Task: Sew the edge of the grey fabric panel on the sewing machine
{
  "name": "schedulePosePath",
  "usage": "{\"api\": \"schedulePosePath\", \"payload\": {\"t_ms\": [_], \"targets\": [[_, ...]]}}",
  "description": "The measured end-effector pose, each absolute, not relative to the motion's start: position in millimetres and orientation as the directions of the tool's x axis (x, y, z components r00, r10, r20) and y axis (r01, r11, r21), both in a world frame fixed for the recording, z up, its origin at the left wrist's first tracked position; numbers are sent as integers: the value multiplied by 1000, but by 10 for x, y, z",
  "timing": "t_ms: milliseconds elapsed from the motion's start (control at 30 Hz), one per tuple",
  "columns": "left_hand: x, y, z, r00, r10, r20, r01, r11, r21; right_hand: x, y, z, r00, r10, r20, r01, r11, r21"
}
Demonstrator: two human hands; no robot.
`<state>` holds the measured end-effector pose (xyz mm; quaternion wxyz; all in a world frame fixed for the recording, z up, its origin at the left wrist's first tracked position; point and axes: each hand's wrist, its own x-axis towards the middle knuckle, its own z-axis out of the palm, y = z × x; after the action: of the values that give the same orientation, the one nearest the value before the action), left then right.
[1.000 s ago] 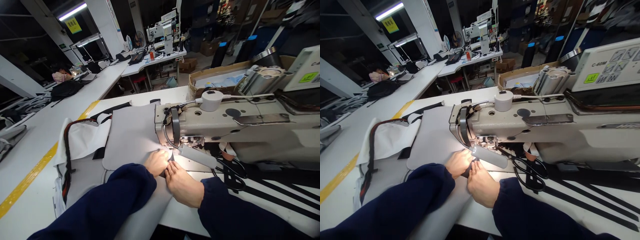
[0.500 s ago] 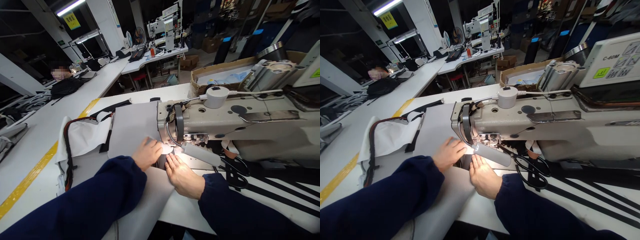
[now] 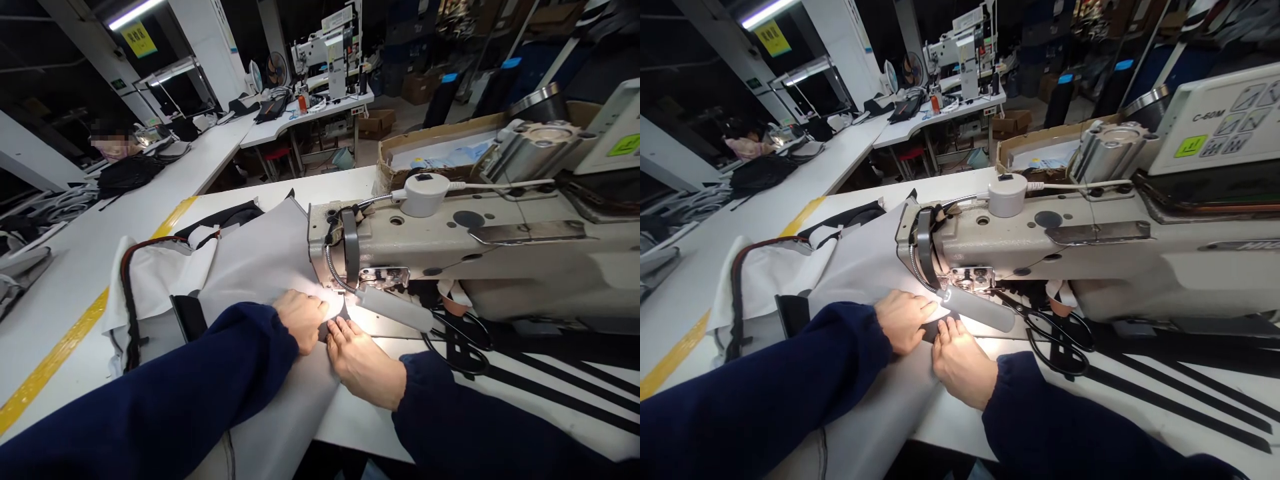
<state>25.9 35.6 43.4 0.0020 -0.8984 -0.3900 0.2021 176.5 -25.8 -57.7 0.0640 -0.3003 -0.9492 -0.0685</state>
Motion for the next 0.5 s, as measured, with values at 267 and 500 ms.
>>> {"api": "schedulePosePath", "payload": {"t_ms": [267,500], "targets": [[349,396,371,598,667,-445,641,-731,-234,1735,-358,-605,-790,588,171,611,777,151],[416,446,351,650,572,-501,573,-801,-171,1734,-316,-641,-805,578,137,593,792,146]]}}
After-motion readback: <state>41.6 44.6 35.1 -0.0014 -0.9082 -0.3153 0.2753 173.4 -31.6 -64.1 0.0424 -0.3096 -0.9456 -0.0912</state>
